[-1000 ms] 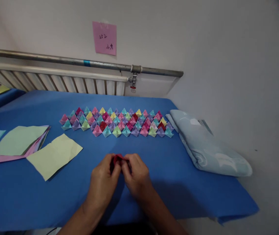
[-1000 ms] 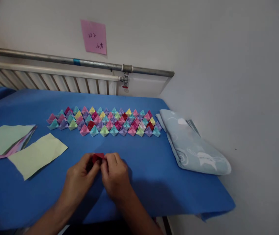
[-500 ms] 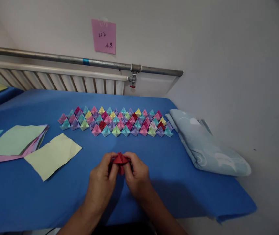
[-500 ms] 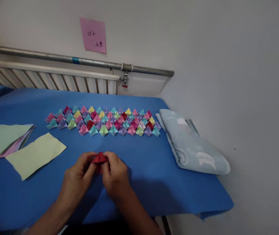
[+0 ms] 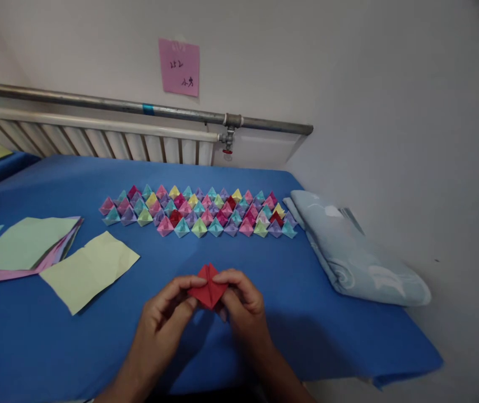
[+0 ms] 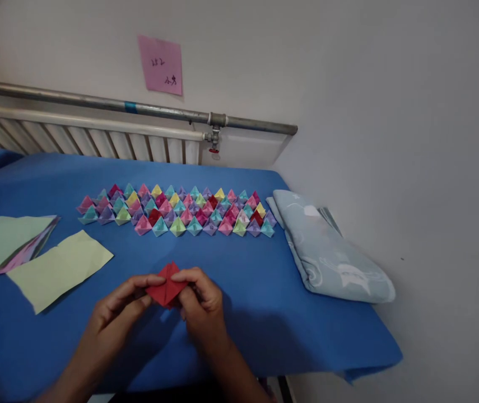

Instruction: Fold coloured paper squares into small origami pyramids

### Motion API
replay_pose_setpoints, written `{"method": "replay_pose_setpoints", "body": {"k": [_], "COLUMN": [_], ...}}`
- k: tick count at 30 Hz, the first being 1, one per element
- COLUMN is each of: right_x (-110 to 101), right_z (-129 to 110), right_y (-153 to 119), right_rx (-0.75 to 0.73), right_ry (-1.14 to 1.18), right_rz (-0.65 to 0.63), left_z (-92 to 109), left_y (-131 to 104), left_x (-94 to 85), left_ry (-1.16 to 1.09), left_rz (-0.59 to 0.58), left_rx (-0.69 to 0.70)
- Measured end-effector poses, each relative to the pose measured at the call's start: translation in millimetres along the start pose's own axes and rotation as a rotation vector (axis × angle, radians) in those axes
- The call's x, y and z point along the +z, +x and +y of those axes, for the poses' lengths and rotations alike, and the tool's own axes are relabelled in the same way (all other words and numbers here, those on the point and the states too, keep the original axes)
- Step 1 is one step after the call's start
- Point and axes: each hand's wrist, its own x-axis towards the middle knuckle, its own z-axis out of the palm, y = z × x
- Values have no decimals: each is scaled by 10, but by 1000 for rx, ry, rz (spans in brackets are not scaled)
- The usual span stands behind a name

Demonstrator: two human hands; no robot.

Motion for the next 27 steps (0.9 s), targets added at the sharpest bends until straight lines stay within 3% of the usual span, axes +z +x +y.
{"method": "replay_pose_setpoints", "body": {"k": [3,7,12,18,21,27], "right_x": [-32,-61,7,24,22,4], "right_z": [-21,-44,-29,24,20,-50], "right_y": [-8,3,33,47,44,78], "right_rx": [19,2,112,138,131,324], "right_ry": [51,-52,-21,-3,-19,-16], "right_rz": [-70,-150,5,36,49,-50], "left_z": [-39,-87,-97,-95,-112,-100], "left_y": [8,23,-2,27,39,24], "left_x": [-28,4,-5,-22,-26,-90], "left_ry": [-55,-163,-184,-293,-327,-131], "left_rz": [25,66,30,26,-47,-101], "left_rx": [-40,-85,-158,-319,-441,-380]}}
